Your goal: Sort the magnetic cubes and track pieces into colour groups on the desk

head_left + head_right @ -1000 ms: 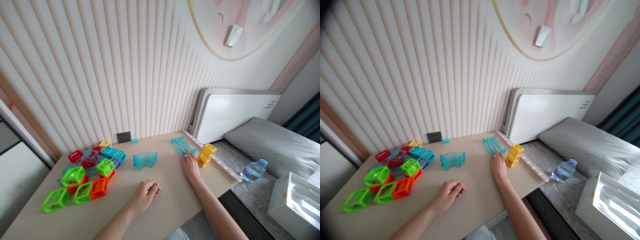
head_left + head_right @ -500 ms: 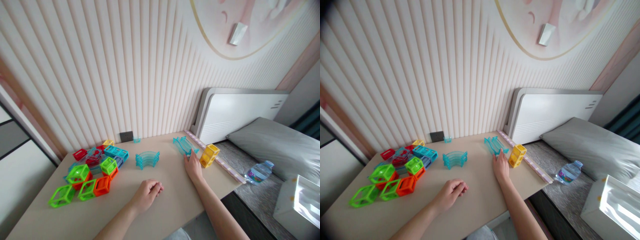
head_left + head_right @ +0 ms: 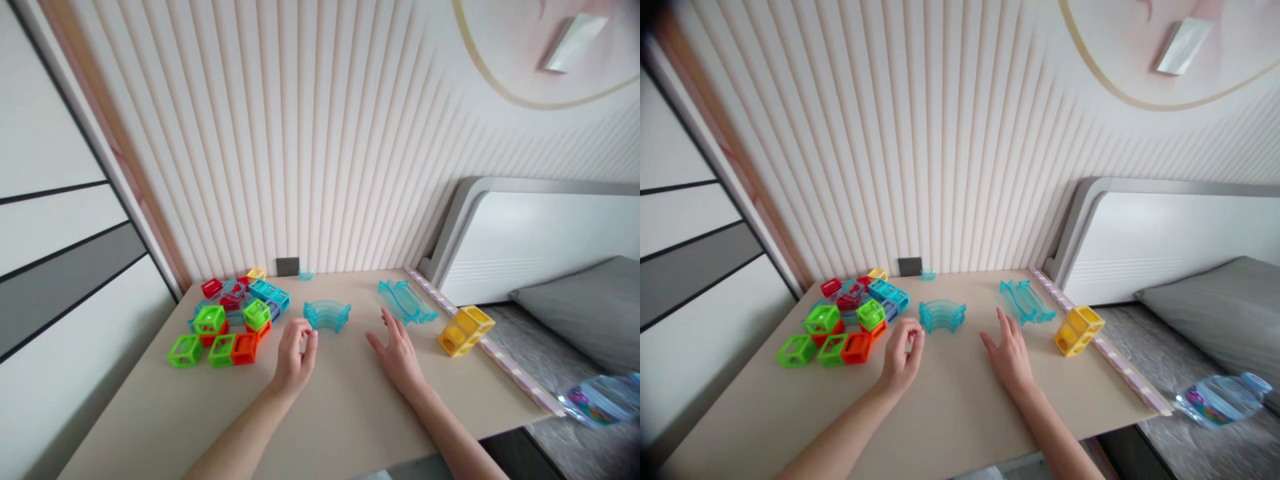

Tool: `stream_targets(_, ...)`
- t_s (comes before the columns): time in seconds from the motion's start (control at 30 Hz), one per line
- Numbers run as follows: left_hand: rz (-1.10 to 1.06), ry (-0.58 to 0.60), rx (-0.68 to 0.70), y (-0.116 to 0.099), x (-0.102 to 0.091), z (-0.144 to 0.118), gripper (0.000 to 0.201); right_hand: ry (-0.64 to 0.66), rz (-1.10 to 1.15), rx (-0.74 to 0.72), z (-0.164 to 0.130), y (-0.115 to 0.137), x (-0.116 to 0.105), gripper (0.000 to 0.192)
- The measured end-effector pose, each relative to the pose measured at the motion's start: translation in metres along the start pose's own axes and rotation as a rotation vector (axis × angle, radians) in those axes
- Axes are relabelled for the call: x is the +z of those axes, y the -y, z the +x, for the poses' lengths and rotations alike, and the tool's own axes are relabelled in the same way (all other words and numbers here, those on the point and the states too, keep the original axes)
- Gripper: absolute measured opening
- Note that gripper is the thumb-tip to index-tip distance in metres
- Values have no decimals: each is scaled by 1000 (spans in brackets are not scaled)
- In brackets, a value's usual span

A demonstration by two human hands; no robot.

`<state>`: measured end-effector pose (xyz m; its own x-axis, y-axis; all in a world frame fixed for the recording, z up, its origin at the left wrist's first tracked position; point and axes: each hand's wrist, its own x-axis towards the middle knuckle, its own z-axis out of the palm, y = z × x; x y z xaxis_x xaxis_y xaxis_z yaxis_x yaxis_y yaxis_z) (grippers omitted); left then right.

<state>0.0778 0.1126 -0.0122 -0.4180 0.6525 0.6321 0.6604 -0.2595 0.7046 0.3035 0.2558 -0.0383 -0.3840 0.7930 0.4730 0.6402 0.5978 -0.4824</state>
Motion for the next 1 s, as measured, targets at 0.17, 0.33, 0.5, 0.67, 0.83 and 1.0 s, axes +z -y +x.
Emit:
stream_targets(0.17,156,-121,-87,27,7,7,63,260,220,49,17,21,34,90)
stream_targets(0.33,88,16,-288,54,18,3,93,210,284,13,26,20,52,97)
stream_targets(0.5,51,56,-379,56,22,-10,95,-81,289,-54,21,43,21,58)
stream_targets(0.67,218,227,-170,13,-26,-26,76,-87,320,-320,49,127,-27,22)
stream_targets(0.83,472,159,382,-9,-118,3,47,258,278,-541,116,222,0,22)
stream_targets(1.0,811,-178,259,33,-169,33,29,532,-38,-855,163,296,84,26)
